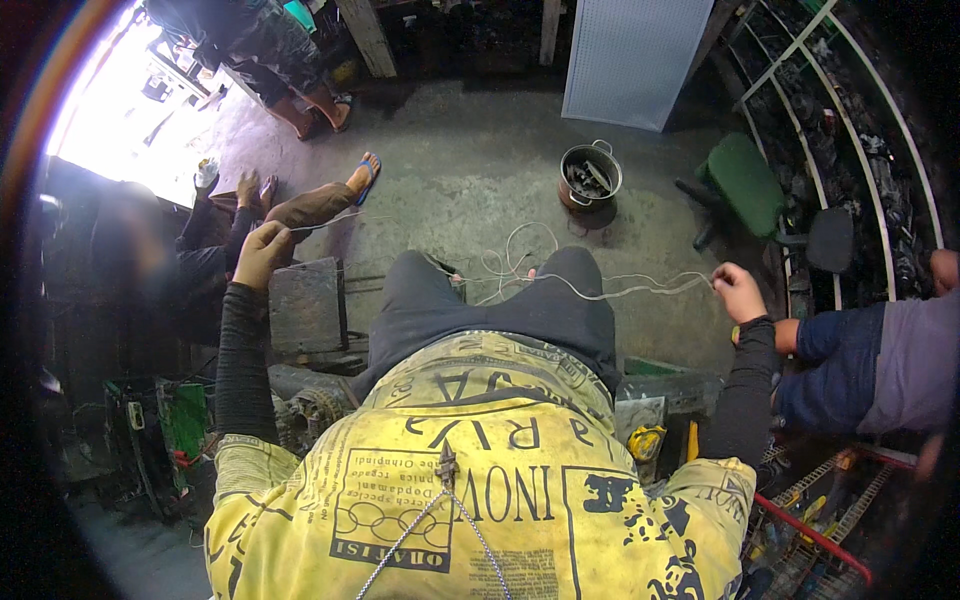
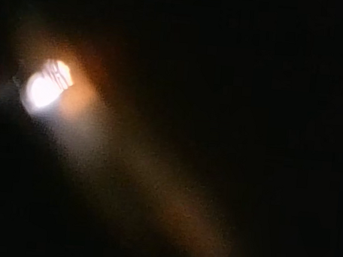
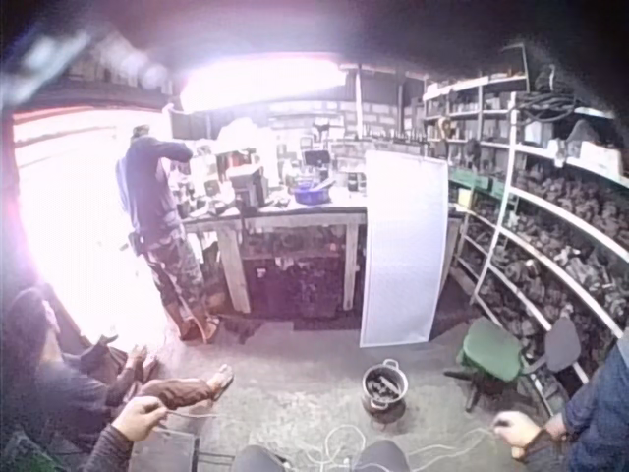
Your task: The person untangles a bundle of wires, strips the insulation from wire ends using a red tool, and twists the exposed strands together. The person handles the wires and tool repeatedly while seated in a workshop.
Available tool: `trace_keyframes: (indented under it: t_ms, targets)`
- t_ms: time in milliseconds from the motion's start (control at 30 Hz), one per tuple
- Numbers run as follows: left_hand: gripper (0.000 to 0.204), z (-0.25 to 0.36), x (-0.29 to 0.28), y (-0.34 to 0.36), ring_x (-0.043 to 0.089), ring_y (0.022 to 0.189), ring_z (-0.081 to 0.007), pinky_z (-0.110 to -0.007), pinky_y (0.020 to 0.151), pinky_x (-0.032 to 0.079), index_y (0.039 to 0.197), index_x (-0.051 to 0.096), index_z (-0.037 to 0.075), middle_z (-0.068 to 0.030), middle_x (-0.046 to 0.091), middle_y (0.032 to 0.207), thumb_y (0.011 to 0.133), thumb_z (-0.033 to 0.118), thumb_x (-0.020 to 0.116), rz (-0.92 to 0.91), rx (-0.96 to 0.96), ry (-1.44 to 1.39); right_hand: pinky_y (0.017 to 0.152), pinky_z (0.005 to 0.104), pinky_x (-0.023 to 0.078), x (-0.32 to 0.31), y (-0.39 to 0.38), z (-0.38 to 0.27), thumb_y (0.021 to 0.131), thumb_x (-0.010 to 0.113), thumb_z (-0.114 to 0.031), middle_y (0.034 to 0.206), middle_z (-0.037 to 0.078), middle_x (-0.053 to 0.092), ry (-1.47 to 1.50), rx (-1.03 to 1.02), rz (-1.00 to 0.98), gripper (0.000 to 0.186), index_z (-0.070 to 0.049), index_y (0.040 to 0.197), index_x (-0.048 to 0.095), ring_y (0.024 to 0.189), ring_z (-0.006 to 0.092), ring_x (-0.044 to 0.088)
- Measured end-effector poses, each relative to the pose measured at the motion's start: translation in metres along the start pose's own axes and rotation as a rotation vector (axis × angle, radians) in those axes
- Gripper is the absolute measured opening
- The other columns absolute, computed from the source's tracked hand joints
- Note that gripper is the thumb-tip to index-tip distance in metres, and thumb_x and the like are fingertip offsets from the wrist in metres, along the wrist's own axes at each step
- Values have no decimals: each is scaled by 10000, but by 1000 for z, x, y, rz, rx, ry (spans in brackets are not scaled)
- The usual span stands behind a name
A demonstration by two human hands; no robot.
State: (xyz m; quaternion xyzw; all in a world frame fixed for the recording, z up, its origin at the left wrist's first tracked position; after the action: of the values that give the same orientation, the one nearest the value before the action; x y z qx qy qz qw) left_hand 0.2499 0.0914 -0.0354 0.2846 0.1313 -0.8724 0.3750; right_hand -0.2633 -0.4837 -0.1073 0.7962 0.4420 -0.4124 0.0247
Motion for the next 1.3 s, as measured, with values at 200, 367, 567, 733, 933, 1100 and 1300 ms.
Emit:
trace_keyframes:
  t_ms: [200,367,567,733,933,1100,1300]
  targets:
    - [156,105,56,5,479,665,-110,-265,610,396,865,582,-27,-45,533,713,893,126,593,-75,257,135,994,379,400,76,19,-124,798,633,-175,1257,182,542,-213,-356,60,465,-25,1228,535,1186,311,509]
    - [152,204,94,13,542,656,-299,-357,597,438,845,583,4,-142,568,737,856,149,626,-156,622,335,927,337,426,146,-6,-339,851,649,-198,1219,191,535,303,-894,-119,532,-24,1315,455,1101,228,521]
    - [139,238,64,24,602,657,-306,-355,544,469,833,593,36,-111,596,750,830,163,650,-94,772,575,470,172,335,160,-15,-397,940,528,-140,691,-57,496,433,-666,-555,210,-17,1093,601,528,9,394]
    - [128,229,-27,41,650,779,-298,-318,664,517,945,618,16,-129,646,843,817,16,626,71,863,575,544,215,373,96,-12,-335,928,526,-93,779,-8,572,306,-490,-369,150,10,958,631,618,49,433]
    - [251,215,-135,93,654,932,-277,-331,825,496,1123,598,28,-140,664,1022,874,27,572,264,778,897,478,175,276,26,-13,-234,939,514,-93,661,-76,462,420,-342,-179,128,-29,915,622,537,8,355]
    - [241,219,-208,132,640,950,-247,-324,818,486,1134,590,37,-110,646,1074,900,80,551,474,648,1010,475,175,261,-21,-17,-152,953,543,-169,658,-83,456,498,-279,-21,141,-60,917,625,537,2,353]
    - [227,211,-222,148,617,909,-200,-298,782,473,1115,597,38,-77,637,1029,917,133,542,512,611,965,474,168,250,-119,-18,-80,946,574,-207,728,-92,527,405,-319,381,148,-71,938,632,548,-21,343]
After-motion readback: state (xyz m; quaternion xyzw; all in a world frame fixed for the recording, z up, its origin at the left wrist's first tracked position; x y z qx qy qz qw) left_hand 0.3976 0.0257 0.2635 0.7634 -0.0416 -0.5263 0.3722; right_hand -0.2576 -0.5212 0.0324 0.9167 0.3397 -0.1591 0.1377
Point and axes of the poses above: each hand's wrist, its own y-axis towards the middle knuckle, its own x-axis out of the palm, z = x × y, the point moved 6 cm from there along y, towards the middle knuckle
